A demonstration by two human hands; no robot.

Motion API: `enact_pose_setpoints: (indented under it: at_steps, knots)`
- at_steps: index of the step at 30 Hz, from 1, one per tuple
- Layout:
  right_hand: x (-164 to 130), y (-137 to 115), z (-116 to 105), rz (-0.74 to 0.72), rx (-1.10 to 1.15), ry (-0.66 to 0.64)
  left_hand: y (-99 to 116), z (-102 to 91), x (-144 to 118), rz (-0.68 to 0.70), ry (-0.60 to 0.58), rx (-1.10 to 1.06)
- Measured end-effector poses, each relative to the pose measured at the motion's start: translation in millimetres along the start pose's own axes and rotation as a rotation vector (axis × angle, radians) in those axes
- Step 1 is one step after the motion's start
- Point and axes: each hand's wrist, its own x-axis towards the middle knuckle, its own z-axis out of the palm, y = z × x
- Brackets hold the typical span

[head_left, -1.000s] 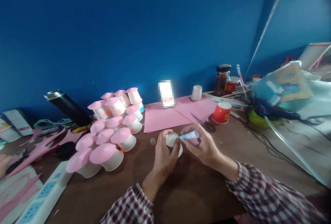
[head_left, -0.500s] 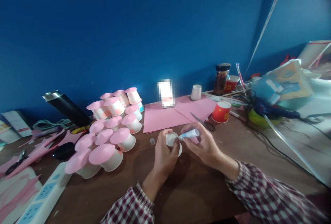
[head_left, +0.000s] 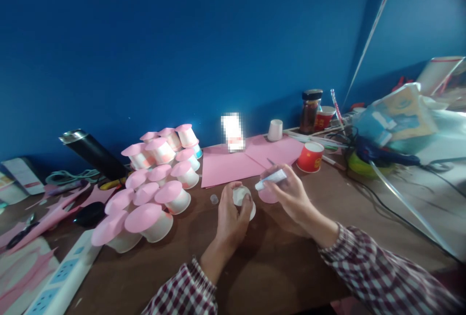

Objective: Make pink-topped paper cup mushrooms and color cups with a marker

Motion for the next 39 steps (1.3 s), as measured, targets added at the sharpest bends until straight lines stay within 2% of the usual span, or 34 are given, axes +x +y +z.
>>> enact_pose_setpoints:
  at_steps: [13,21,28,33,39]
  knots:
    - [-0.7,-9.0,3.1,0.061,0.028,-0.005,1.2,-1.0,-0.5,0.014,-0.003,0.005]
    - [-1.2,-3.9,2.3,0.086,0.019,-0.01,-1.0,-2.1,0.3,-0.012,-0.023,0.016]
    - [-0.2,3.3,0.3,0.031,-0.04,-0.014,-1.9,-3.5,-1.4,0.032,-0.073,-0.005]
    - [0.5,8.2,-1.7,0.016,-0.06,0.023,-4.4,1.6,-1.3,0.073,0.004,0.065]
    - [2.8,4.4,-10.7,0.089,-0.106,-0.148,-6.4,1.9,-0.8,-0.003,0.011,-0.044]
